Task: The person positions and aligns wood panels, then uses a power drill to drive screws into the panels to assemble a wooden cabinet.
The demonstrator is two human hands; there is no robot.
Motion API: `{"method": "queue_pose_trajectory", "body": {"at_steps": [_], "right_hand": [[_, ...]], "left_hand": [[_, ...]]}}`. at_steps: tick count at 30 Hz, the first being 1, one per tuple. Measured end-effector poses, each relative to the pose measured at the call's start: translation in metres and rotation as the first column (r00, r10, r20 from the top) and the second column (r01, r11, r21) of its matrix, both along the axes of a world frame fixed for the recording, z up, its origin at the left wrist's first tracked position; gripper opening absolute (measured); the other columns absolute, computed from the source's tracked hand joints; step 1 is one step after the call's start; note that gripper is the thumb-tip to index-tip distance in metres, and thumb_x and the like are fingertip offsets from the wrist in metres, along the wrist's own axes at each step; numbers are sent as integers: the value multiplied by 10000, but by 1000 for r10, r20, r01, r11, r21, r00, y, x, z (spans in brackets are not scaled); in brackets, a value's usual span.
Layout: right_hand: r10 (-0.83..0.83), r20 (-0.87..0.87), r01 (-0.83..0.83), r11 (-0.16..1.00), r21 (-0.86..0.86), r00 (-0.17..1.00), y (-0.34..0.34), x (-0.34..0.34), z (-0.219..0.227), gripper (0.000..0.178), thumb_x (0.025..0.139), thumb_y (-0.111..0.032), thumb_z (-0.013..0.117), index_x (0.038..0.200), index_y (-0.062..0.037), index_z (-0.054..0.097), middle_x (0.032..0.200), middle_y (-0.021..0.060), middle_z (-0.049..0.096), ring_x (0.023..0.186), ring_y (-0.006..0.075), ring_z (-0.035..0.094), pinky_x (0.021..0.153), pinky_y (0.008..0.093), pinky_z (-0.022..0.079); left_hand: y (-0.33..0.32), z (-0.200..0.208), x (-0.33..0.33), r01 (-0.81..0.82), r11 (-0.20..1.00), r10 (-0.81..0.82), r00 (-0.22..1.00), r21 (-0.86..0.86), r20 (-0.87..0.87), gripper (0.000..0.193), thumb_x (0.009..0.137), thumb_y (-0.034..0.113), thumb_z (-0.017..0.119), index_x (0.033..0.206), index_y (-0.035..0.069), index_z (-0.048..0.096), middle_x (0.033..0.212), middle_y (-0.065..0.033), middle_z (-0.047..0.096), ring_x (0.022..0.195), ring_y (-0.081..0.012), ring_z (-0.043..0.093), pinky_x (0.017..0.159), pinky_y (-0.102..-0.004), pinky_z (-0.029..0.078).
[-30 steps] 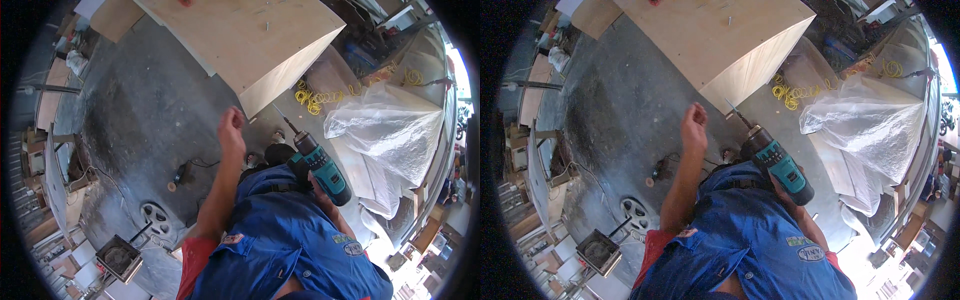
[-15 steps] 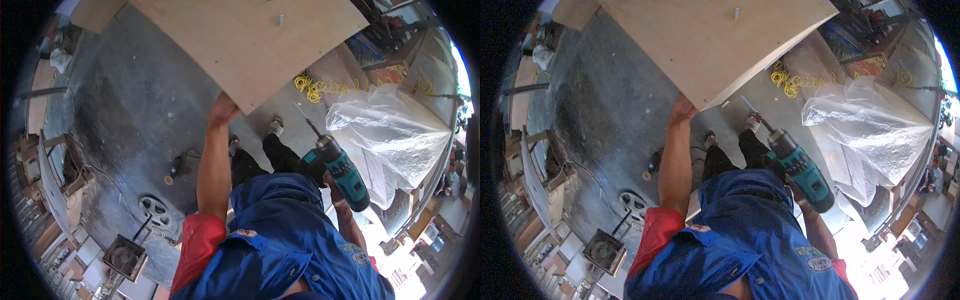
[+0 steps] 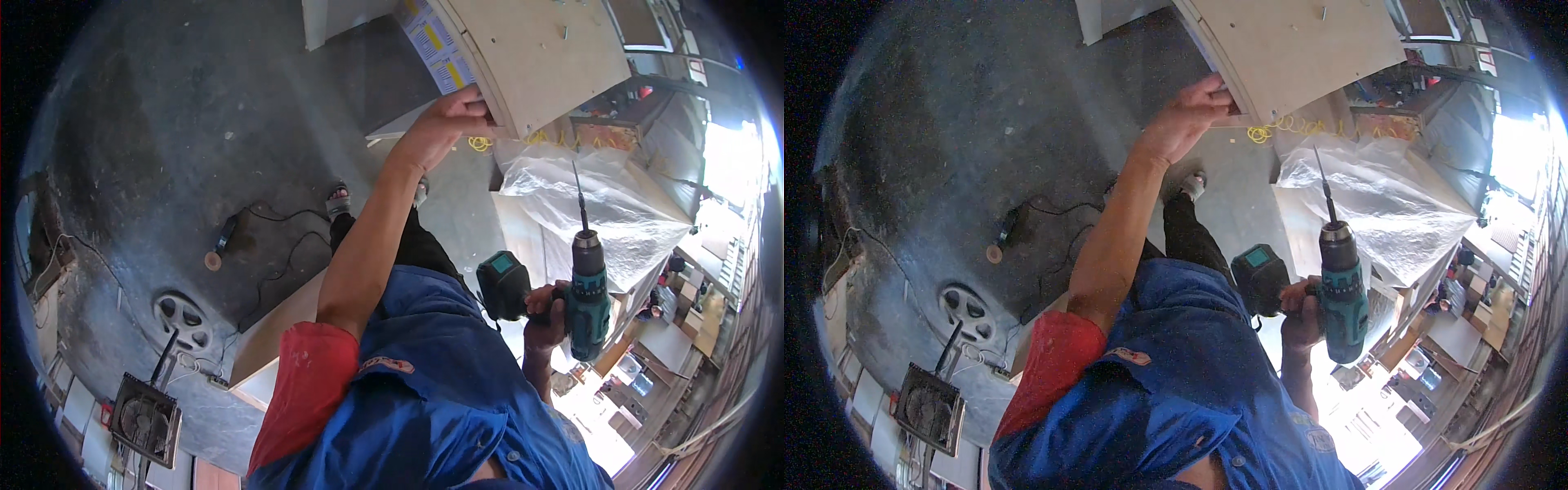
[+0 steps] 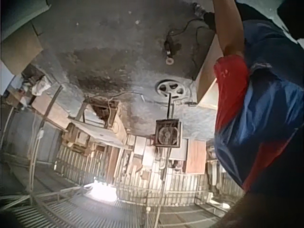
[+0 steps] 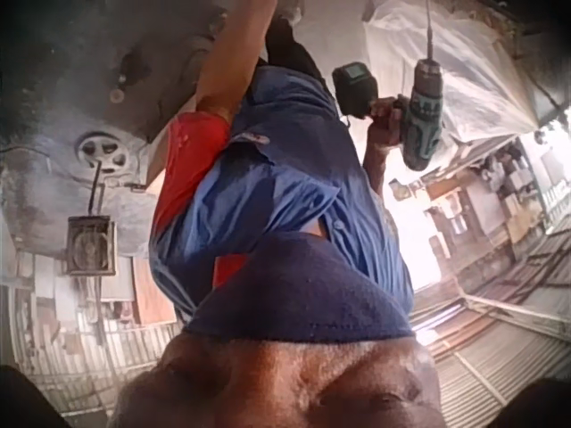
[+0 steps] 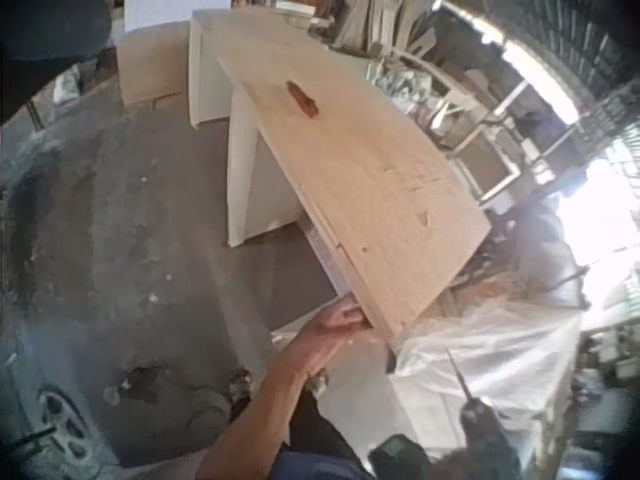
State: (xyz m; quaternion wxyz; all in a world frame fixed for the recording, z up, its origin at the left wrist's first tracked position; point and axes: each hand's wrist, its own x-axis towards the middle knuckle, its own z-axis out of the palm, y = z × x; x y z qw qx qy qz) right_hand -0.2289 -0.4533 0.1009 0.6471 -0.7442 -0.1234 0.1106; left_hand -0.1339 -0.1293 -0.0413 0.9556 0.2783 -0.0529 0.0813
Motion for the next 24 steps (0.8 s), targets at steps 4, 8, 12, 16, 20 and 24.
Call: {"method": "queue_pose_trajectory", "body": {"at_steps": [4,8,12,16,20,24], "right_hand": [[-51,-49,51,999,-10,998,14,-12,6,362,1008,-289,557,1215,6,526,674,44,479,609,185,517,623,346,468],[-101,-48,102,995,17,994,12,-15,0,363,998,-273,604,1210,13,532,681,51,491,608,180,517,623,337,469],[-121,-130,126,991,32,984,3,-10,-17,366,993,-210,615,1244,50,555,704,77,550,613,173,533,616,328,472],[-125,-72,119,989,-86,990,-9,3,-40,323,982,-187,612,1181,68,606,727,81,602,635,172,579,654,319,490],[-74,-231,61,996,-65,970,-32,26,-65,243,953,-256,750,1092,-59,719,822,12,674,736,131,611,711,285,481],[62,-234,-123,959,-255,970,-58,54,-88,160,922,-230,793,997,-102,733,871,-5,704,828,134,658,765,334,522]], "left_hand": [[2,25,25,-62,948,63,998,-313,-5,750,878,355,775,1458,-1,460,1428,-160,544,1300,-271,547,1132,-508,409],[-9,35,46,-105,959,69,988,-264,-141,701,879,337,760,1424,1,476,1399,-141,545,1299,-277,541,1128,-498,422],[-6,43,44,-59,954,8,985,-294,-171,662,878,309,741,1405,4,483,1381,-137,561,1285,-270,550,1115,-464,441],[-5,49,39,-143,968,88,963,-207,-255,623,888,291,713,1399,9,494,1343,-132,590,1263,-268,569,1098,-435,449],[-8,49,28,-183,983,169,924,-8,-344,617,966,384,681,1425,22,482,1380,-138,579,1257,-263,576,1071,-422,461],[-27,53,-13,-323,860,504,656,395,-561,492,1013,418,624,1286,9,618,1114,-111,700,1048,-206,674,954,-359,519]]}}
